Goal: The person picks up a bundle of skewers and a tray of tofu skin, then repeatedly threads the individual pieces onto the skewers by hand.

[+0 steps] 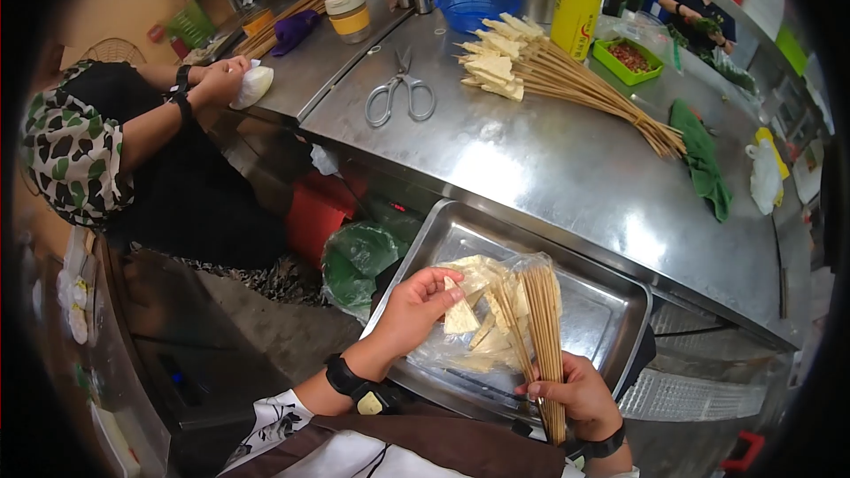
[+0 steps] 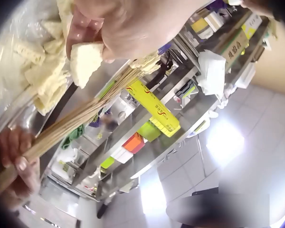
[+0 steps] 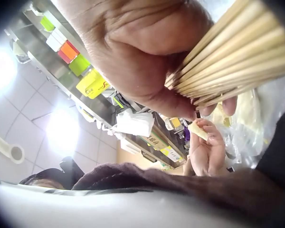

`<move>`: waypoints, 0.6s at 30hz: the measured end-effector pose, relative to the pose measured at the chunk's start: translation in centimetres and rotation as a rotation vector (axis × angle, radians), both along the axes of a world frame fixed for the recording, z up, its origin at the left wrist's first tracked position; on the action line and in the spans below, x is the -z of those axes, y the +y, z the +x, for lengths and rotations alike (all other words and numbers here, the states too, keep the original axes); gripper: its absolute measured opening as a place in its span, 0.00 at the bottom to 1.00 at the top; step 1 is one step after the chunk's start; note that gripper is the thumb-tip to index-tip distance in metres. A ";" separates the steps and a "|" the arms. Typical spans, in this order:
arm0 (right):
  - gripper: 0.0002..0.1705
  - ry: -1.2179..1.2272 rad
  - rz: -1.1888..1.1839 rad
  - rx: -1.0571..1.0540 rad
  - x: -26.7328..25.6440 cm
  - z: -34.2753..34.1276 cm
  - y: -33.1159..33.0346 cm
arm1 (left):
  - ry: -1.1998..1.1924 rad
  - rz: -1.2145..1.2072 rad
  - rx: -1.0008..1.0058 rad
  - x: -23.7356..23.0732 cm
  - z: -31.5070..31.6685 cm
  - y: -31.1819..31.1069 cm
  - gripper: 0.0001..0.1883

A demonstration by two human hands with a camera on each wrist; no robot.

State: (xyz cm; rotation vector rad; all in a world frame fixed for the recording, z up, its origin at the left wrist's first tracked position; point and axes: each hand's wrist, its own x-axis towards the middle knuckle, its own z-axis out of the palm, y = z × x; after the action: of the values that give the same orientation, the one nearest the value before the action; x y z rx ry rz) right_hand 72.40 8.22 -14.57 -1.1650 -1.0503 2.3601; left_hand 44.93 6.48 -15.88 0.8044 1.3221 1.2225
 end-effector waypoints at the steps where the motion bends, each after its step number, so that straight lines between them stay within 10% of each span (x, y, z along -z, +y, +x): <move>1: 0.13 -0.010 -0.009 -0.012 -0.2 0.0 0.1 | -0.087 -0.081 -0.014 -0.3 0.0 0.5 0.12; 18: 0.10 -0.006 -0.003 -0.068 0.8 -0.8 0.5 | -0.477 -0.036 -0.161 -1.8 0.4 3.4 0.20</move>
State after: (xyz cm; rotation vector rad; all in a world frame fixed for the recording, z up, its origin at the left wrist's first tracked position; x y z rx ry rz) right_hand 71.65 8.76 -15.33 -1.1557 -1.1056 2.4118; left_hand 45.34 9.87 -14.06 0.3508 1.0238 1.4072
